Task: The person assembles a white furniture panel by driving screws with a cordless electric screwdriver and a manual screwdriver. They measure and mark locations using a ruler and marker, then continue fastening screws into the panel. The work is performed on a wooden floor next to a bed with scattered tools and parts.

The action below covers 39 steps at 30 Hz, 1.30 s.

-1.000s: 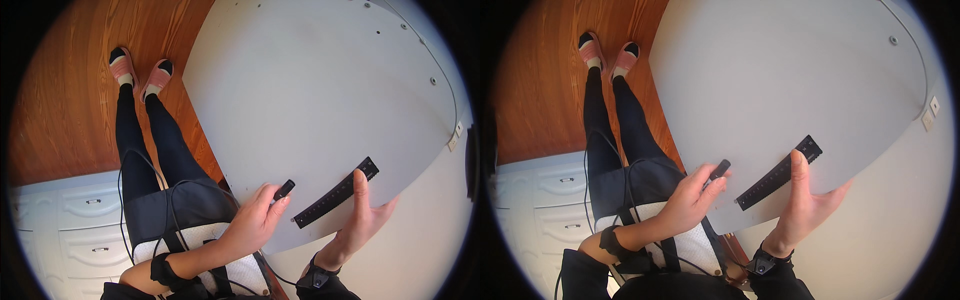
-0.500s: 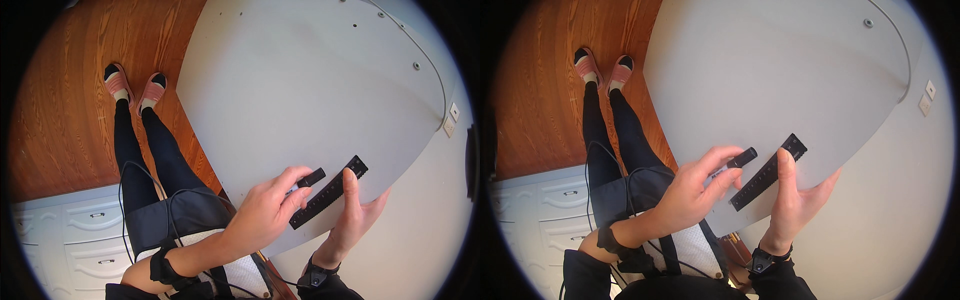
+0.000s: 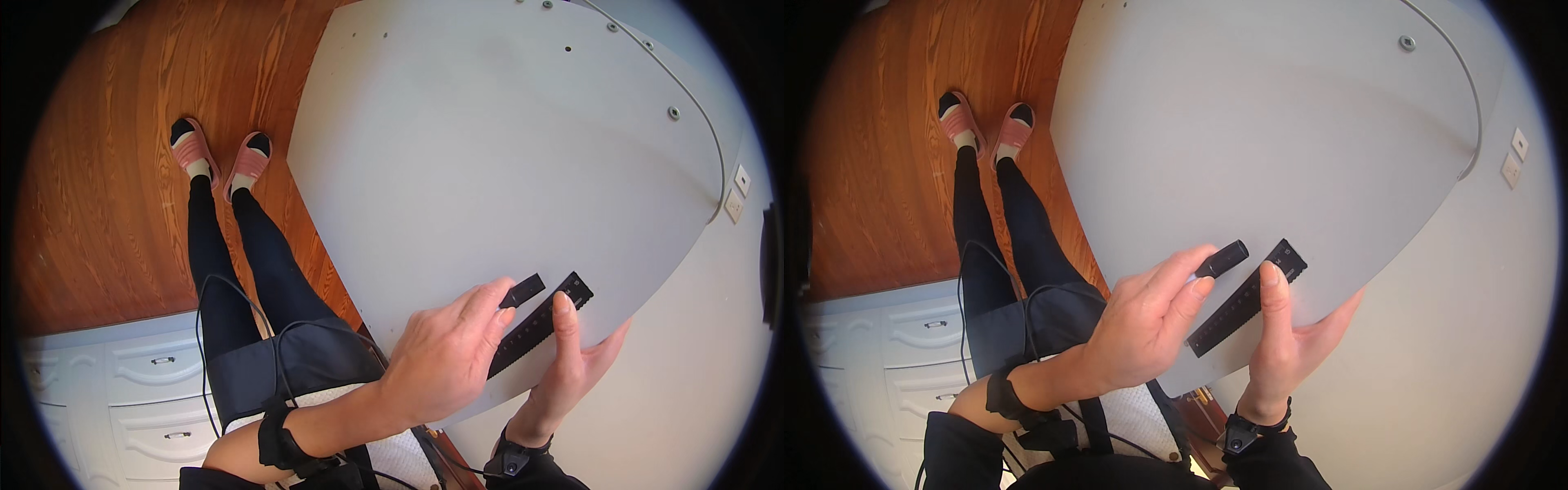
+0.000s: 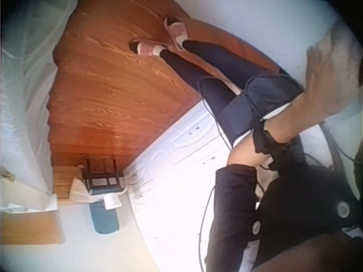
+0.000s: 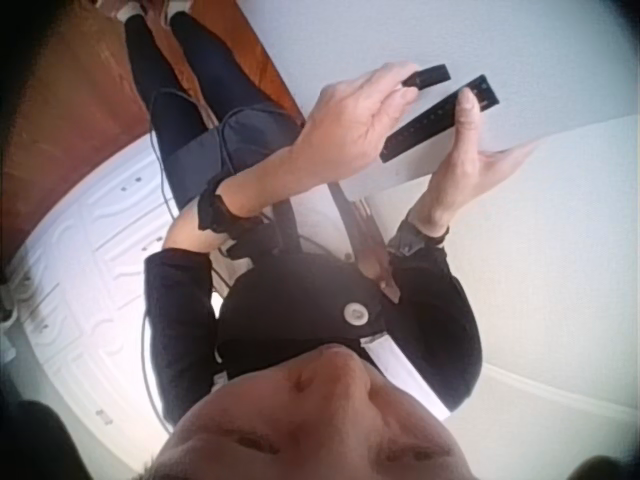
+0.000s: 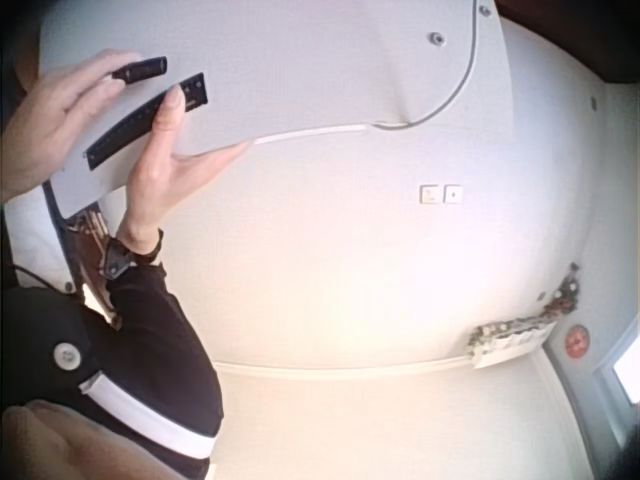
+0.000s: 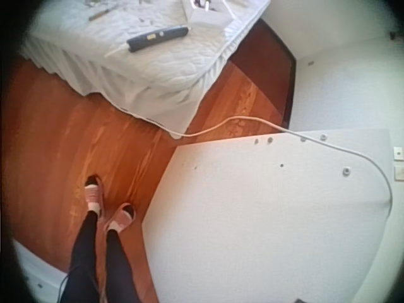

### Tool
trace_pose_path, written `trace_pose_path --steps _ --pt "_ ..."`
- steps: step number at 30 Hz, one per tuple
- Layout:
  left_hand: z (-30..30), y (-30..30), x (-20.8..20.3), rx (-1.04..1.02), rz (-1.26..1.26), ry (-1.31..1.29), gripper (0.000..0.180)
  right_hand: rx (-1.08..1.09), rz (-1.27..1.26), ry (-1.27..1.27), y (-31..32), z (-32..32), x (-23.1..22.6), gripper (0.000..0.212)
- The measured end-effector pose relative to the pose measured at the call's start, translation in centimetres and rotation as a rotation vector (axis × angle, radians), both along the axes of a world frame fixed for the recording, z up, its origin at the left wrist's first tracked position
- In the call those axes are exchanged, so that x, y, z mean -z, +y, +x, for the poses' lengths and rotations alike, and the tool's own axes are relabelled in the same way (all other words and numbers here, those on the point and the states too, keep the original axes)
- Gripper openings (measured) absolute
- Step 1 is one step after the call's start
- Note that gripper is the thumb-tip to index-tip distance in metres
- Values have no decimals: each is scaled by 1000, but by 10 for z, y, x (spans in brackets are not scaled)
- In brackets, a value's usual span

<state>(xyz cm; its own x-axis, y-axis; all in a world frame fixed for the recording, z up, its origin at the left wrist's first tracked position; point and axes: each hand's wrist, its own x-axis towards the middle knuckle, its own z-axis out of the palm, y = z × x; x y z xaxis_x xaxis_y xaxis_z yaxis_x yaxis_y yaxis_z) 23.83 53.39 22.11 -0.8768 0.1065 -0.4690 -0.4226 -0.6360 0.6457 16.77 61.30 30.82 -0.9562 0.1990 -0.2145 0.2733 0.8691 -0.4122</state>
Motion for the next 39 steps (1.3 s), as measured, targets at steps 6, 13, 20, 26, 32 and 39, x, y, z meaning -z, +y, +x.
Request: trace_pose_path --steps 6,13,20,26,32,39 --pt "6 -24 12 2 -27 125 31 -9 1 -36 1 -1 2 64" --pt "51 -123 -21 21 -318 740 21 -46 -26 -30 1 -2 -1 65" --pt "38 -140 -49 -168 -516 951 18 -4 -13 -62 11 3 -5 64" --pt "45 -141 -35 -286 -687 944 15 48 2 -52 10 8 -4 66" --pt "58 -139 -26 -364 -782 911 14 28 -4 -22 17 5 1 63" --pt "52 -179 38 328 -846 270 23 -213 217 95 15 4 6 62"
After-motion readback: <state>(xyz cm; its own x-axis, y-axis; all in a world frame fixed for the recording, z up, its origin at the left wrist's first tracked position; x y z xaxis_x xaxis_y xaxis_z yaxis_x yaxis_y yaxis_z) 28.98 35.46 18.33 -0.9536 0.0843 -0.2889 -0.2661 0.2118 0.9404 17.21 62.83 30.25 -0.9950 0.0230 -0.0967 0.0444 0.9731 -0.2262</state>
